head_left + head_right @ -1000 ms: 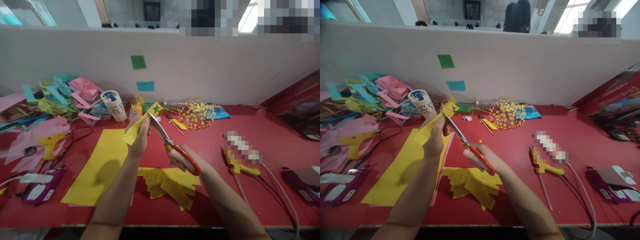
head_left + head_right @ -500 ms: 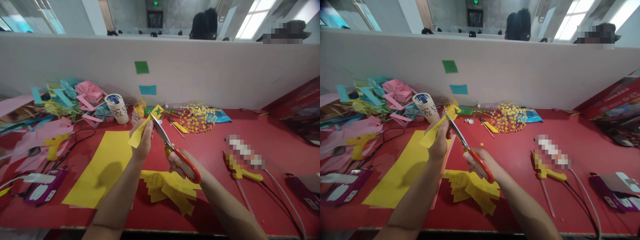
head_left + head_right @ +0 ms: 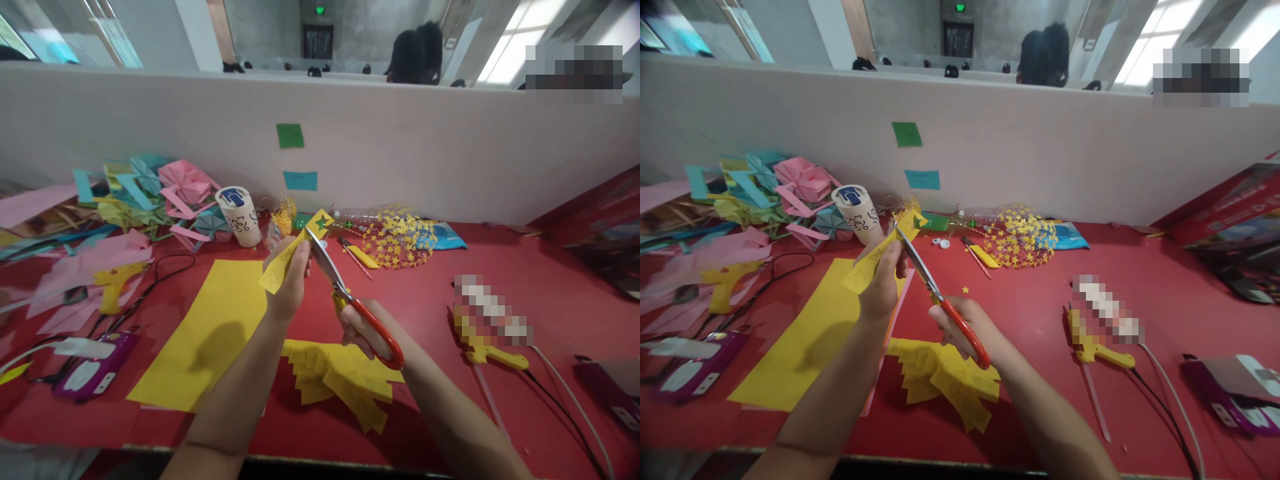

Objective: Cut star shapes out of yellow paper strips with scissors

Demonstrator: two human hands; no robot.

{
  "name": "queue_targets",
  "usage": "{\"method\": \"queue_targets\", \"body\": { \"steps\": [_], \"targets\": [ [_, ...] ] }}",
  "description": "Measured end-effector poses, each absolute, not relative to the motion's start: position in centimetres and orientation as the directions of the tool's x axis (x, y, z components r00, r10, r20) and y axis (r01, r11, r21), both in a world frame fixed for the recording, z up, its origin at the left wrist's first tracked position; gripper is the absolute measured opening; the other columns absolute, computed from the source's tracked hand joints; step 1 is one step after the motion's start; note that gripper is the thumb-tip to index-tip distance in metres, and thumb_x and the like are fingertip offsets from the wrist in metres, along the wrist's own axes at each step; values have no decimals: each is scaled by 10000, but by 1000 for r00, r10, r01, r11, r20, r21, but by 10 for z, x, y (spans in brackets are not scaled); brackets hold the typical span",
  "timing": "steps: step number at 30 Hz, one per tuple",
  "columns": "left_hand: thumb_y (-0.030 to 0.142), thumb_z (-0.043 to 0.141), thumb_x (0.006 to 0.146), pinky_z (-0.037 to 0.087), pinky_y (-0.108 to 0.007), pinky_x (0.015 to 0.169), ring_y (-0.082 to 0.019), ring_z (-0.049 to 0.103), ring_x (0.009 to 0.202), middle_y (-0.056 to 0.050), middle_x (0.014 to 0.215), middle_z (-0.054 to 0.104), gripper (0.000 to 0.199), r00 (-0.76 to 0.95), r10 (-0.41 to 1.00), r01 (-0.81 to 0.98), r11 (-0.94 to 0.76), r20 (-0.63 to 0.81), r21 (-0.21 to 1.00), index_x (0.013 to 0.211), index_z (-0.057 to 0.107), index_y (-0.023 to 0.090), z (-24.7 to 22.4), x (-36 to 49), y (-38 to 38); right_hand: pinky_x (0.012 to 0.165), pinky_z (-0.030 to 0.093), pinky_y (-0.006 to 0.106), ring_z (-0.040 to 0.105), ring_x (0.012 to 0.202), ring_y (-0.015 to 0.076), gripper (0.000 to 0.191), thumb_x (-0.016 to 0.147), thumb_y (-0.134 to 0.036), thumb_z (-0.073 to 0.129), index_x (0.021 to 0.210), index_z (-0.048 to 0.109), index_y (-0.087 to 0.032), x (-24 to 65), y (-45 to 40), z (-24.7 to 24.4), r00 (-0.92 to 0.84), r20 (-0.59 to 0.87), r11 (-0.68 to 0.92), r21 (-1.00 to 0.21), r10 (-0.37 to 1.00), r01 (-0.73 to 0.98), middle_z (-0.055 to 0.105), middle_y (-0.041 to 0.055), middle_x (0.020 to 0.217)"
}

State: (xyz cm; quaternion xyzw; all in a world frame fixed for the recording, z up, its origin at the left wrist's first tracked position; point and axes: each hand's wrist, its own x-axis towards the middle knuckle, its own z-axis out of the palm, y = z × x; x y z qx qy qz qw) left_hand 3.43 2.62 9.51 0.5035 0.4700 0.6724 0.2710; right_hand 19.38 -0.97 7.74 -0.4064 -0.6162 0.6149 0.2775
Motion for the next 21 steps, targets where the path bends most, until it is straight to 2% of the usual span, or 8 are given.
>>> {"method": "queue_targets", "body": {
  "steps": [4,8,14,18,21],
  "targets": [
    [367,588,867,395,-214,470,-75,451,460,45,491,473,348,-330,859,24,-408,392,913,569,529,197,96,34,28,346,366,228,374,313,66,691,645,-921,476,657,424,-232,195,-8,80,-494,-148,-73,-983,857,168,395,-106,419],
    [363,627,827,385,-199,428,-68,465,449,43,510,510,295,-335,890,-134,-370,309,919,594,567,192,93,33,31,377,403,238,334,297,53,672,683,-900,480,630,395,-236,199,-8,80,-507,-123,-43,-985,853,166,371,-114,405],
    [314,634,804,366,-190,387,-62,461,404,46,471,514,272,-340,871,-208,-437,354,875,574,567,185,96,31,33,332,331,211,357,307,57,654,706,-874,497,621,383,-236,203,-8,84,-497,-133,-43,-981,858,189,364,-104,415],
    [330,660,735,339,-189,341,-63,468,373,40,471,544,233,-366,876,-250,-418,314,873,576,577,180,103,30,34,309,317,212,349,300,49,669,647,-885,541,612,377,-237,204,-6,88,-483,-177,-72,-971,857,228,394,-96,438],
    [332,652,726,354,-185,344,-65,486,372,36,473,563,225,-352,894,-294,-385,276,874,578,575,180,108,28,34,317,325,214,332,302,49,632,684,-845,553,628,376,-241,205,-5,85,-485,-172,-68,-972,858,224,362,-109,425]
  ]
}}
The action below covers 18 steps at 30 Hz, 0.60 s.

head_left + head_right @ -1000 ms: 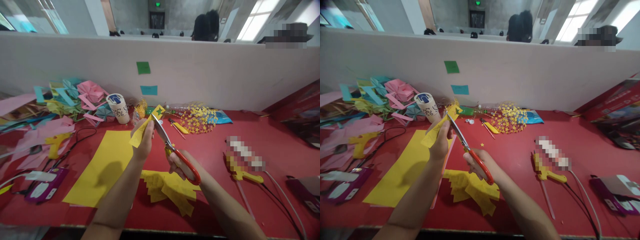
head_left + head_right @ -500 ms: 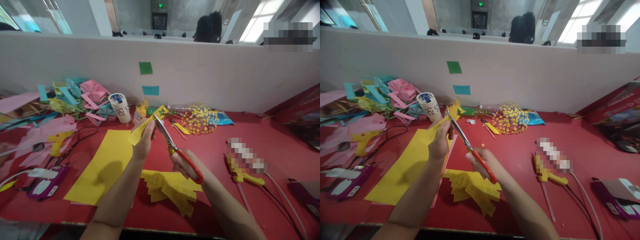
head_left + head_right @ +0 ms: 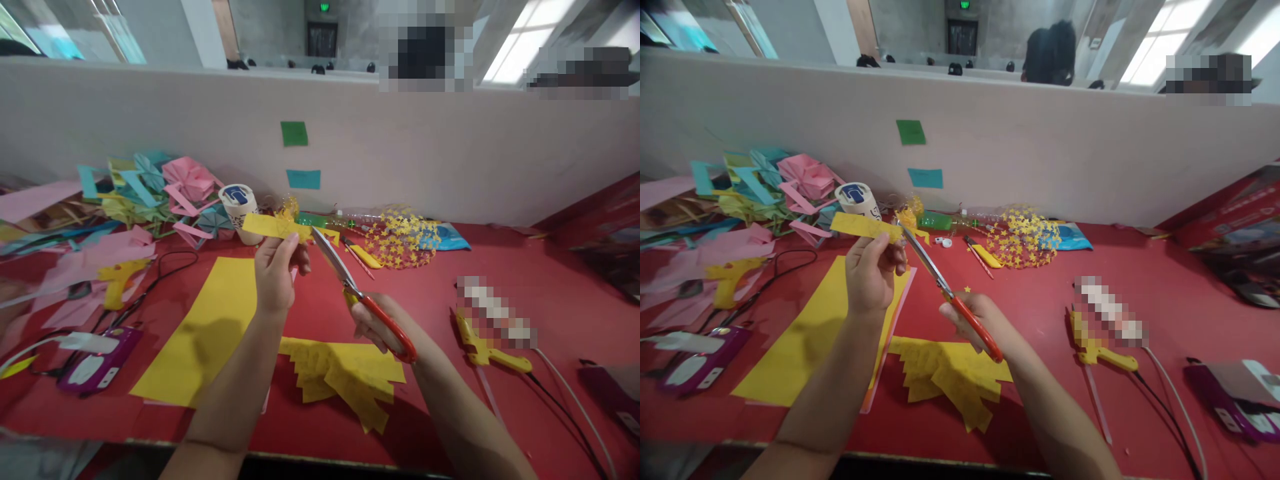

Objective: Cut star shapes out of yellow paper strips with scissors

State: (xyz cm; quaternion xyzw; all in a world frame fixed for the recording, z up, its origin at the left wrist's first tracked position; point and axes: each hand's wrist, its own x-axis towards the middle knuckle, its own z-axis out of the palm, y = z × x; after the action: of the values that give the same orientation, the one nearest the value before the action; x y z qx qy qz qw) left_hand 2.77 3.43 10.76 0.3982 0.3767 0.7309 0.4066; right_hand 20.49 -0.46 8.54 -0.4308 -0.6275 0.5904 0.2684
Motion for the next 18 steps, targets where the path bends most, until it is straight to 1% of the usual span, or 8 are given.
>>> {"method": "queue_targets", "body": {
  "steps": [2,6,11,15,18],
  "targets": [
    [330,646,727,382,-191,360,-69,506,383,28,494,586,220,-300,922,-325,-340,245,882,584,576,178,109,26,34,329,334,216,318,303,47,604,714,-813,556,638,372,-243,205,-4,83,-478,-163,-63,-974,863,219,344,-116,418],
    [303,662,709,436,-202,404,-77,535,407,16,507,599,179,-158,967,-345,-245,201,906,617,622,154,111,25,34,305,292,212,356,309,57,593,709,-804,557,646,394,-237,204,-4,82,-417,-177,-61,-959,892,277,394,-95,448],
    [272,666,712,444,-194,413,-75,547,421,29,525,605,165,-205,952,-349,-288,227,892,613,579,173,111,23,34,367,346,225,344,335,56,580,732,-775,563,635,366,-239,206,-7,91,-423,-184,-56,-953,887,298,356,-105,444],
    [264,663,707,427,-186,392,-71,535,413,40,533,601,135,-229,935,-329,-337,272,882,639,580,182,111,19,37,371,320,223,364,368,72,569,759,-757,563,646,348,-243,210,-8,97,-463,-189,-34,-946,866,321,347,-99,457],
    [259,658,714,425,-185,389,-67,529,411,42,540,598,118,-226,924,-277,-364,308,889,648,599,181,110,15,38,420,373,236,378,392,74,595,754,-792,543,649,357,-236,216,-6,97,-505,-179,-2,-944,844,331,352,-95,470]
  ]
}}
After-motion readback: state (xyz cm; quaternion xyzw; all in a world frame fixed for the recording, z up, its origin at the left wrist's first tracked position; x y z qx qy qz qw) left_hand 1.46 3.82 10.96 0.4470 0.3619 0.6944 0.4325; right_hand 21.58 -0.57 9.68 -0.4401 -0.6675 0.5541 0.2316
